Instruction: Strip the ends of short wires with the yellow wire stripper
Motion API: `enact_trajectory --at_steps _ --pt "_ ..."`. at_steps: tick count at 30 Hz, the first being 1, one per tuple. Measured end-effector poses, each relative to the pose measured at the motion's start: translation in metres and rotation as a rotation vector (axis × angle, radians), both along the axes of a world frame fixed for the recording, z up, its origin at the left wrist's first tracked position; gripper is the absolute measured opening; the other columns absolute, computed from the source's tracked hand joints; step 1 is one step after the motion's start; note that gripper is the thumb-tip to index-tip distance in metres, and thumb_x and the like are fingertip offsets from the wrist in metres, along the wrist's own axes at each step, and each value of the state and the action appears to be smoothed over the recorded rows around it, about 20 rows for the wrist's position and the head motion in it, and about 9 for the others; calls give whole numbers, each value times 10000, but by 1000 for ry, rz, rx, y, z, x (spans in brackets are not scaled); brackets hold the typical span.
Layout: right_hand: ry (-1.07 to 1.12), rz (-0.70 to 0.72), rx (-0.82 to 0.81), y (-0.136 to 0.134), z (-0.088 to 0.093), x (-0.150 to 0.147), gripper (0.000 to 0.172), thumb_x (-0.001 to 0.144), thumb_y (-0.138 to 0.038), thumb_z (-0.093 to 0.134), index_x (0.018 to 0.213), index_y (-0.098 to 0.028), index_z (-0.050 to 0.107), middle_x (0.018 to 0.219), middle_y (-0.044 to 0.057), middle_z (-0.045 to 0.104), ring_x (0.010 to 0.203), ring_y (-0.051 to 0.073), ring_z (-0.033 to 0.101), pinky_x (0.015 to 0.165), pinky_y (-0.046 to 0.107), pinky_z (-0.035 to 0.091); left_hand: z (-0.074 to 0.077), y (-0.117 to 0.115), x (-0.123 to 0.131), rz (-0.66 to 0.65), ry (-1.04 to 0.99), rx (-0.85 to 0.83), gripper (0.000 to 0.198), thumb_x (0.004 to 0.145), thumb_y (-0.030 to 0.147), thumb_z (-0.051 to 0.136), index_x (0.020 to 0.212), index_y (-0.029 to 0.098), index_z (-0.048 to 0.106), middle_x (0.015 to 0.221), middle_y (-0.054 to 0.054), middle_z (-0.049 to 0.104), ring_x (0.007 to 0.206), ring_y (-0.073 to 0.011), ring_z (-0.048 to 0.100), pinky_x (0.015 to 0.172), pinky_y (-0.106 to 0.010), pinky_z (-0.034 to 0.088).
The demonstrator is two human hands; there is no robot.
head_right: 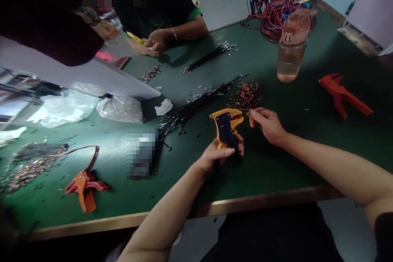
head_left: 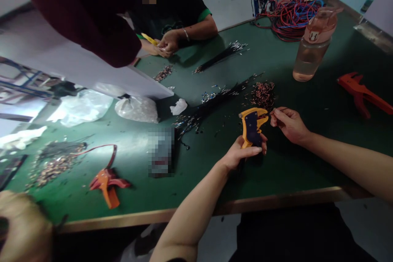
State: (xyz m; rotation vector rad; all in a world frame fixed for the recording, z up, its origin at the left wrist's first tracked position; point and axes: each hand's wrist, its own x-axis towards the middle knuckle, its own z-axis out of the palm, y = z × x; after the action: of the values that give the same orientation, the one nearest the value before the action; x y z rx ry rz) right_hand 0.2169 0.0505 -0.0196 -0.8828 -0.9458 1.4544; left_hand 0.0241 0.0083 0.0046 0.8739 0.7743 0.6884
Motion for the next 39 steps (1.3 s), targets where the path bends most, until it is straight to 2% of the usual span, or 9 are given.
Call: enact_trajectory --at_steps 10,19,29,39 --pt "-31 35 26 1 -1 1 409 737 -592 766 676 -209 634 574 -45 545 530 104 514 533 269 441 2 0 2 45 115 2 409 552 382 861 837 138 698 664 -36 670 629 -181 613 670 -334 485" --pt "31 43 -33 1 2 1 410 663 -592 819 679 -216 659 557 -50 550 525 104 510 530 266 435 3 -1 1 33 224 39 369 571 424 831 754 147 670 579 -19 641 549 -157 578 601 -304 443" --pt "-9 42 20 -1 3 0 433 698 -618 789 659 -207 660 567 -45 535 531 101 502 543 270 440 9 -4 4 46 296 115 382 581 471 841 685 150 662 566 -26 622 530 -139 544 565 -285 400" --pt "-94 7 79 1 0 4 444 730 -615 768 630 -211 616 572 -31 542 536 117 514 544 299 451 14 -6 10 88 219 56 407 556 475 872 674 147 660 561 -25 619 536 -136 542 587 -286 433"
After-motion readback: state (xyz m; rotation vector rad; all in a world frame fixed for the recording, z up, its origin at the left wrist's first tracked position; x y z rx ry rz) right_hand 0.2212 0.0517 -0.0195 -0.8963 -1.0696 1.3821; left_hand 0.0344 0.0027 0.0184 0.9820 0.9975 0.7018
